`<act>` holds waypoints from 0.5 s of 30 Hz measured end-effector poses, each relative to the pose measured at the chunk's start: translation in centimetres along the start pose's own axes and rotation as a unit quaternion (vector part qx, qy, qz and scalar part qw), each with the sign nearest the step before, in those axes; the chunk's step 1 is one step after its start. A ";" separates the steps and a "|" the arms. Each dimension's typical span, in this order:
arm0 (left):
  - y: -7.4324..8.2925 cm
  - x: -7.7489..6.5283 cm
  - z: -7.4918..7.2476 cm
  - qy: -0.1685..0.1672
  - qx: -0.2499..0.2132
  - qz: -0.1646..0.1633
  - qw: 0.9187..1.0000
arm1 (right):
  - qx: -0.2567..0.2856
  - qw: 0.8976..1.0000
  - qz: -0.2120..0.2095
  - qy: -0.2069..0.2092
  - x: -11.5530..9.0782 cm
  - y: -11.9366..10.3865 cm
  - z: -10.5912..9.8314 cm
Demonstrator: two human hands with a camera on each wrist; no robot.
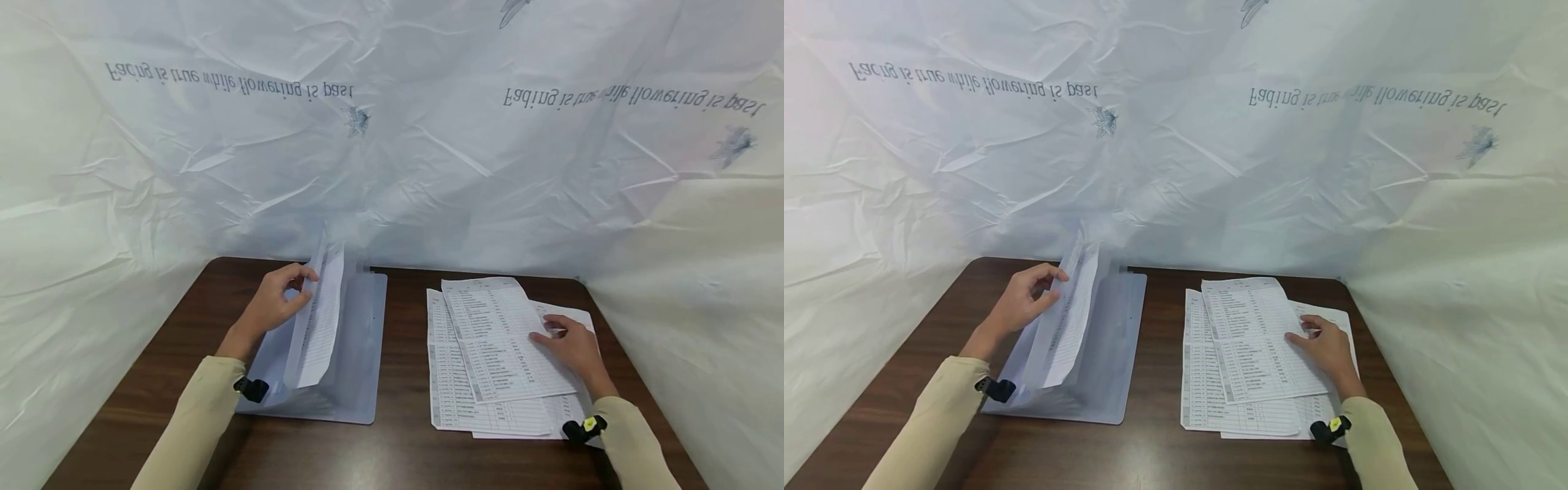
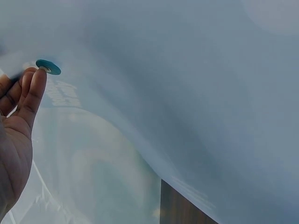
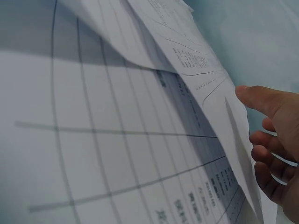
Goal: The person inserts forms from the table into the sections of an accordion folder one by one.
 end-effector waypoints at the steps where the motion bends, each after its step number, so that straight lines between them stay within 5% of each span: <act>1: 0.0 0.0 0.0 0.001 -0.002 0.001 1.000 | 0.001 1.000 0.001 -0.008 0.0 0.0 0.1; 8: -0.3 0.0 0.0 0.005 -0.005 0.006 1.000 | -0.015 0.998 0.022 -0.055 0.2 0.1 0.6; 15: -0.2 0.0 0.1 0.001 -0.002 -0.002 1.000 | -0.018 0.997 0.043 -0.054 0.4 0.2 0.6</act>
Point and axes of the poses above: each hand's wrist, its own x-axis towards the middle knuckle, its own z-axis out of the palm, y = z × x, the point moved 4 cm from there along x, towards the middle knuckle, and after that the axes turned 12 degrees about -x, right-handed, at the moved point
